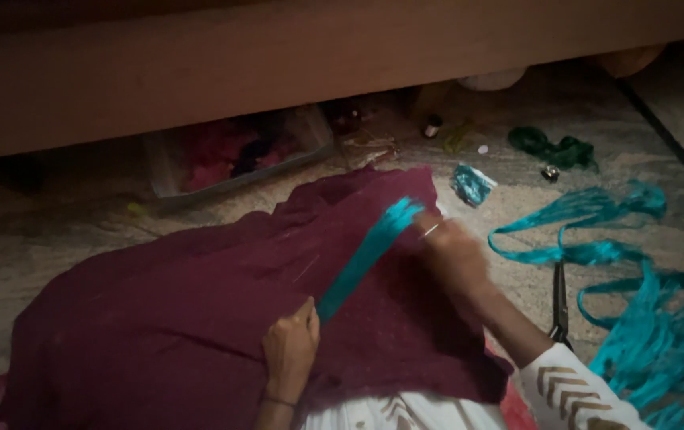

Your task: Making decorative tassels by wrapping and securing teal-colored silk thread.

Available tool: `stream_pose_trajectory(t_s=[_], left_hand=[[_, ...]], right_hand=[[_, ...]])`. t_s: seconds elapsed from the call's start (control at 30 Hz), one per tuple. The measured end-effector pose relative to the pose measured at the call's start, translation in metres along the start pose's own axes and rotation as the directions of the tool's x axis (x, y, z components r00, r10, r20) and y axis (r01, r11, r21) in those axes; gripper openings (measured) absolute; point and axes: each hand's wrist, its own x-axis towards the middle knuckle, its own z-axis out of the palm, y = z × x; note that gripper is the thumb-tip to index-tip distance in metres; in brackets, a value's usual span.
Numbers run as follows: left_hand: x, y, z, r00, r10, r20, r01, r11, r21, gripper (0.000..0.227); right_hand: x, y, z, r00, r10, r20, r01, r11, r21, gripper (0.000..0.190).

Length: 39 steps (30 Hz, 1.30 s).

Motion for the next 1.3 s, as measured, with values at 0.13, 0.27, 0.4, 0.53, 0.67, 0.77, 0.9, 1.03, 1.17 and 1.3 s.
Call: stream_pose_trajectory(t_s=[0.13, 0.27, 0.4, 0.53, 0.67, 0.77, 0.9, 1.03, 1.17, 1.3], left_hand=[[0.003, 0.0, 0.001, 1.0, 0.014, -0.02, -0.014, 1.0, 0.0, 0.027], [0.002, 0.002, -0.001, 1.0, -0.022, 0.017, 0.022, 0.999, 0.031, 0.028], [0.003, 0.002, 0.001, 0.999, 0.013, -0.037, -0.013, 1.0, 0.009, 0.027], [0.001, 0.006, -0.007, 0.999, -0.034, 0.04, 0.034, 0.999, 0.004, 0.028], [0.0, 0.001, -0.001, 0.999, -0.001, -0.049, 0.002, 1.0, 0.019, 0.026], [0.006, 0.001, 0.002, 0.999, -0.023, -0.025, 0.024, 0.999, 0.035, 0.025], [-0.001, 0.004, -0.004, 0.999, -0.026, -0.039, 0.027, 0.999, 0.029, 0.025], [0.001, 0.002, -0.004, 0.996, -0.087, -0.016, 0.087, 0.996, 0.003, 0.03], [0.009, 0.004, -0.01, 0.971, -0.237, -0.023, 0.227, 0.953, -0.202, 0.028], [0.018, -0.012, -0.005, 0.855, -0.479, 0.2, 0.515, 0.829, -0.217, 0.038]], right_hand=[[-0.024, -0.014, 0.005, 0.75, -0.624, -0.22, 0.652, 0.753, 0.086, 0.031], [-0.001, -0.003, -0.016, 0.977, -0.202, 0.061, 0.195, 0.974, 0.112, 0.037], [-0.004, 0.005, 0.014, 0.997, 0.074, 0.024, -0.077, 0.982, 0.171, 0.022], [-0.011, 0.005, 0.019, 0.919, -0.371, -0.133, 0.39, 0.904, 0.176, 0.031], [0.02, 0.028, 0.01, 0.996, -0.09, 0.007, 0.09, 0.995, 0.039, 0.043], [0.015, 0.043, 0.03, 0.965, 0.107, -0.239, -0.04, 0.962, 0.269, 0.016], [-0.005, 0.05, 0.058, 0.854, -0.474, -0.216, 0.513, 0.837, 0.191, 0.029], [0.02, 0.073, 0.067, 0.99, 0.077, -0.119, -0.027, 0.928, 0.372, 0.02], [0.006, 0.056, 0.022, 0.797, 0.265, 0.542, -0.572, 0.043, 0.819, 0.025], [-0.041, 0.051, 0.017, 0.815, -0.106, 0.57, -0.556, 0.138, 0.82, 0.025]])
